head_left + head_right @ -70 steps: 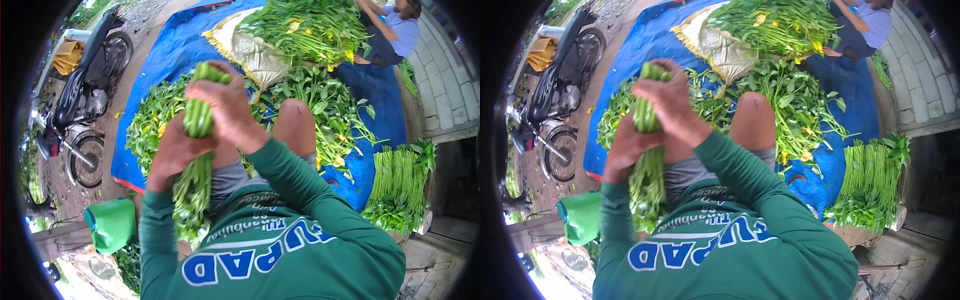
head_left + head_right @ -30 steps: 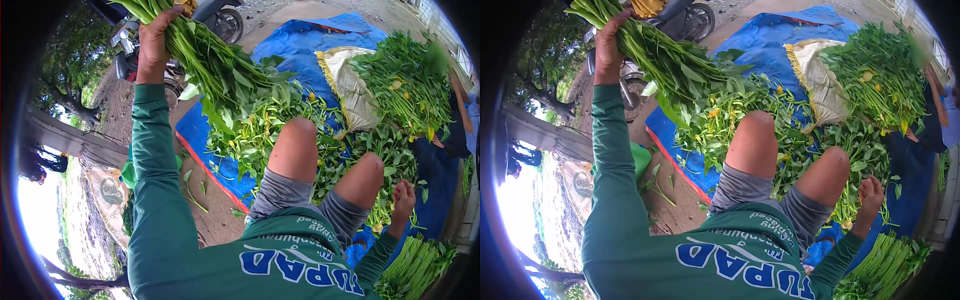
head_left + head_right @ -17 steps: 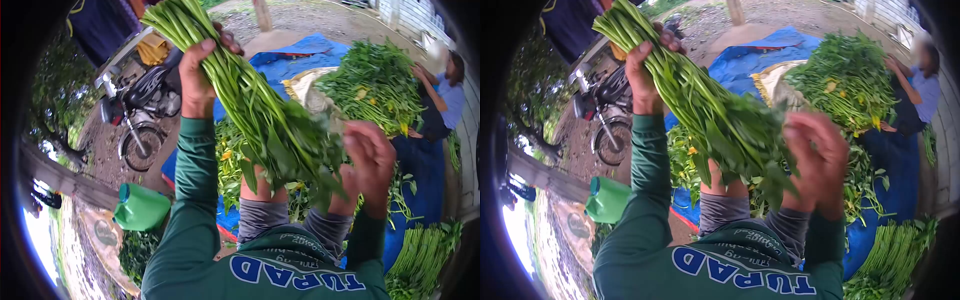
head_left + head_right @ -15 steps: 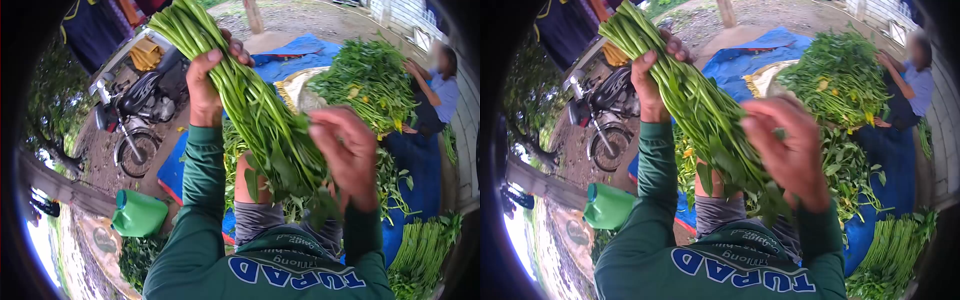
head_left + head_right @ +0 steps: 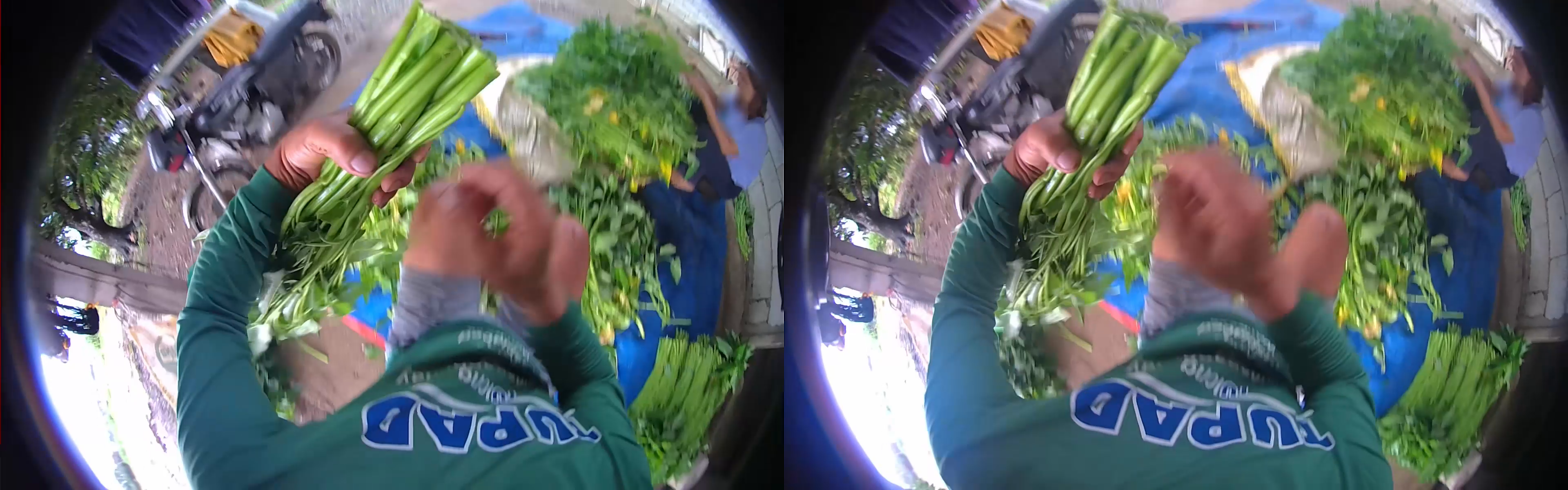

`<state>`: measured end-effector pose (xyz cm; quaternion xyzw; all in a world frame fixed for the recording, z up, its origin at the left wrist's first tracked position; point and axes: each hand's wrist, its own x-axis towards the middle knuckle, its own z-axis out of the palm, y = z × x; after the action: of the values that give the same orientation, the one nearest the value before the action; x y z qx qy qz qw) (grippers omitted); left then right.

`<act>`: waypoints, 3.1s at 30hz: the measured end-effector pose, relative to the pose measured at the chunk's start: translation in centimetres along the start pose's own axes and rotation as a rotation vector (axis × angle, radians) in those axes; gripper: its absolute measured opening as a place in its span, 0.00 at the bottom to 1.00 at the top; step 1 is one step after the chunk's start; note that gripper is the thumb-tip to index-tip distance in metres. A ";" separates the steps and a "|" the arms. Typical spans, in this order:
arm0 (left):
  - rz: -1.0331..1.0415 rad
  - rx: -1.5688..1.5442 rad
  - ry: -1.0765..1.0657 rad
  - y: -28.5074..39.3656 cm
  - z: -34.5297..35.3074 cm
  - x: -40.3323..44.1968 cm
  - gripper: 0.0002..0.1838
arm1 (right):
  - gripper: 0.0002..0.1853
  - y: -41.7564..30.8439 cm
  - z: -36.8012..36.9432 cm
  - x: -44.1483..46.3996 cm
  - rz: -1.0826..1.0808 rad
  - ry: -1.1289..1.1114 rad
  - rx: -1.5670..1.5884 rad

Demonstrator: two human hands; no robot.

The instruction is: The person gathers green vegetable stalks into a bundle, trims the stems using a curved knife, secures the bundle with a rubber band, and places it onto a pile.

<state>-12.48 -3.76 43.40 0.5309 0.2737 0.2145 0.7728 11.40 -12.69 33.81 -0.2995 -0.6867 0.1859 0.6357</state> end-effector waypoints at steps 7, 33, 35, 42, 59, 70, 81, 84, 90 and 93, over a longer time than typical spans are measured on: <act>-0.114 -0.543 -0.117 -18.4 0.4 2.9 0.38 | 0.23 4.0 -5.9 3.0 -0.471 -0.536 -0.501; -0.052 -0.332 -0.087 -20.6 1.5 5.9 0.42 | 0.10 6.9 -8.2 4.2 -0.235 -0.769 -0.594; -0.086 -0.307 -0.084 -20.4 1.5 5.8 0.42 | 0.13 6.0 -8.4 4.8 -0.067 -0.799 -0.760; -0.083 -0.382 -0.197 -21.1 0.4 6.4 0.39 | 0.50 9.1 -6.3 -4.7 0.729 -0.036 0.592; -0.149 -0.081 -0.106 -20.4 2.3 3.7 0.56 | 0.42 9.4 -0.9 -3.2 0.762 0.304 0.923; -0.025 0.746 0.169 -12.7 5.8 5.4 0.53 | 0.43 8.0 -0.2 -1.4 0.717 0.332 0.860; -0.130 -0.256 0.054 -15.9 4.3 4.3 0.33 | 0.50 8.3 -3.1 -1.4 0.670 0.143 0.593; -0.113 -0.296 0.057 -16.3 4.1 4.7 0.35 | 0.33 7.3 -5.7 0.2 0.279 0.024 0.173; -0.005 -0.320 0.128 -16.8 4.9 5.6 0.41 | 0.36 7.9 -6.2 1.9 -0.184 -0.344 -0.496; -0.040 -0.381 0.046 -18.1 3.0 5.6 0.40 | 0.31 8.2 -5.3 1.0 -0.076 -0.157 -0.360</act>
<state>-5.55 -8.61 26.22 0.3642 0.2562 0.2591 0.8571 18.01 -6.51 30.01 -0.3666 -0.7673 0.0588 0.5229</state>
